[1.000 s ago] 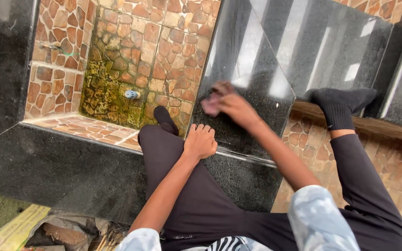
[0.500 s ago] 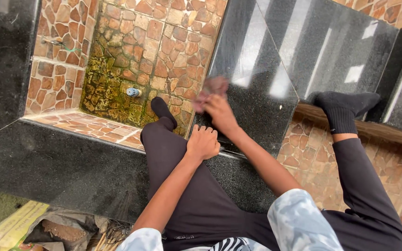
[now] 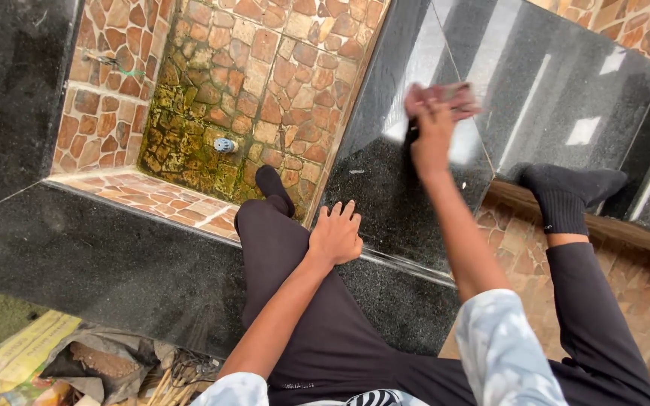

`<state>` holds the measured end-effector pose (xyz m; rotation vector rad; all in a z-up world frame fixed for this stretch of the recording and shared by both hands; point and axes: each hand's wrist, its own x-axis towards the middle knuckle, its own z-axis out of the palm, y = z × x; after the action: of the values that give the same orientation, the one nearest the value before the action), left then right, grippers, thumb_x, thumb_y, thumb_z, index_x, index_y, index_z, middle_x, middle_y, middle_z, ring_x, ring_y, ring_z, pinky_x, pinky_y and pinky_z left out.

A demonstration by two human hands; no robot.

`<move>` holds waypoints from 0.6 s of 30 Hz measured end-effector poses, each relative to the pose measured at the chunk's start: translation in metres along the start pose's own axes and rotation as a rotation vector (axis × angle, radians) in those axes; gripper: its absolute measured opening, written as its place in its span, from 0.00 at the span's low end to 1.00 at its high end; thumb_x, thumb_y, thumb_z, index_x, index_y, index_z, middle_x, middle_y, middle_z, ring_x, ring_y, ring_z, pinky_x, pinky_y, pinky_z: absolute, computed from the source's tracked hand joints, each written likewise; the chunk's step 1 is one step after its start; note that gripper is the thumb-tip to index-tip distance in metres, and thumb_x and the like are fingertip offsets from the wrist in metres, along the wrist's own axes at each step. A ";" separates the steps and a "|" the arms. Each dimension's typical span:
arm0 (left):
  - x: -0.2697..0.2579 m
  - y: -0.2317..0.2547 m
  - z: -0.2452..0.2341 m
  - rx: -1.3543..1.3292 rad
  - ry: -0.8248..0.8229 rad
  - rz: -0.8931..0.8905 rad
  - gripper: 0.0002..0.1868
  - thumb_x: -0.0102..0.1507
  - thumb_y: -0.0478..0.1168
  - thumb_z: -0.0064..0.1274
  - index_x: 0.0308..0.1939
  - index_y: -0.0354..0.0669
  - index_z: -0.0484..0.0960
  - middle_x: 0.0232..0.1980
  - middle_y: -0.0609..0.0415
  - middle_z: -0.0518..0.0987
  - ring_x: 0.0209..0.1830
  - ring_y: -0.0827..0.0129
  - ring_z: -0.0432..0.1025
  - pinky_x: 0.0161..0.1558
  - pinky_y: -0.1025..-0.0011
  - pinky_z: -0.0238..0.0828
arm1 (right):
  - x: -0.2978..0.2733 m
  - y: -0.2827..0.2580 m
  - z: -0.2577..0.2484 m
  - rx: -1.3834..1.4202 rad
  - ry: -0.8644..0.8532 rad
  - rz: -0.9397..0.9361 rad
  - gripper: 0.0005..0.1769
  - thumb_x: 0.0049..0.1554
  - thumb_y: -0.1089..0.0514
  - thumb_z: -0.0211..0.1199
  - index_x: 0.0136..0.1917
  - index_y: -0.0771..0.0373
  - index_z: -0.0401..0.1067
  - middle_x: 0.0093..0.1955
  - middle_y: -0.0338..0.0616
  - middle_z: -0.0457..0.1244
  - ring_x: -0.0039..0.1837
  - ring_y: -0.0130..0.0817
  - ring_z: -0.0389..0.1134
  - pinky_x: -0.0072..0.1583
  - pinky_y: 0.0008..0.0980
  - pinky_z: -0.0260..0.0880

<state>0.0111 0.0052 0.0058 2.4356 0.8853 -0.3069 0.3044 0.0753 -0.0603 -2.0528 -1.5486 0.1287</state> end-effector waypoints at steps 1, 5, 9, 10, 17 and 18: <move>0.000 -0.001 -0.002 0.010 -0.007 0.007 0.26 0.58 0.48 0.46 0.56 0.37 0.78 0.74 0.39 0.66 0.71 0.45 0.63 0.60 0.44 0.59 | -0.007 -0.031 0.007 0.003 0.007 0.011 0.22 0.58 0.72 0.63 0.63 0.58 0.76 0.70 0.51 0.61 0.74 0.51 0.60 0.75 0.47 0.58; -0.007 0.010 -0.031 0.002 -0.074 -0.028 0.24 0.60 0.48 0.46 0.56 0.39 0.78 0.70 0.42 0.70 0.70 0.49 0.65 0.62 0.47 0.60 | -0.051 -0.111 0.041 0.082 -0.121 -0.236 0.34 0.45 0.78 0.61 0.64 0.61 0.75 0.71 0.47 0.62 0.78 0.52 0.57 0.79 0.53 0.52; -0.007 0.013 -0.029 0.020 -0.074 -0.044 0.29 0.60 0.47 0.46 0.64 0.39 0.73 0.67 0.43 0.71 0.68 0.52 0.66 0.64 0.48 0.61 | -0.067 -0.107 0.070 0.167 -0.280 -0.572 0.23 0.49 0.69 0.66 0.59 0.63 0.73 0.68 0.50 0.62 0.76 0.55 0.57 0.76 0.55 0.52; -0.003 0.006 -0.024 0.026 -0.068 -0.036 0.29 0.60 0.47 0.46 0.64 0.39 0.73 0.67 0.43 0.71 0.68 0.52 0.66 0.64 0.48 0.61 | -0.047 -0.096 0.053 0.160 -0.270 -0.571 0.23 0.49 0.69 0.66 0.59 0.63 0.73 0.68 0.50 0.62 0.76 0.55 0.57 0.76 0.55 0.52; 0.000 0.001 -0.005 0.026 0.081 -0.008 0.32 0.57 0.47 0.47 0.65 0.39 0.72 0.72 0.40 0.67 0.65 0.48 0.66 0.57 0.45 0.62 | -0.021 0.047 -0.072 0.010 -0.059 -0.026 0.20 0.56 0.73 0.58 0.60 0.63 0.76 0.66 0.52 0.66 0.68 0.53 0.65 0.69 0.45 0.65; 0.000 0.001 -0.002 0.041 0.057 0.005 0.31 0.57 0.47 0.48 0.64 0.39 0.73 0.72 0.40 0.67 0.65 0.48 0.66 0.57 0.45 0.62 | -0.027 0.076 -0.077 -0.059 0.009 0.072 0.21 0.57 0.75 0.57 0.62 0.65 0.75 0.66 0.55 0.65 0.67 0.56 0.65 0.68 0.47 0.65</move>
<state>0.0116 0.0059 0.0074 2.4955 0.9051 -0.2573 0.3915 0.0086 -0.0390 -2.1536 -1.4896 0.1014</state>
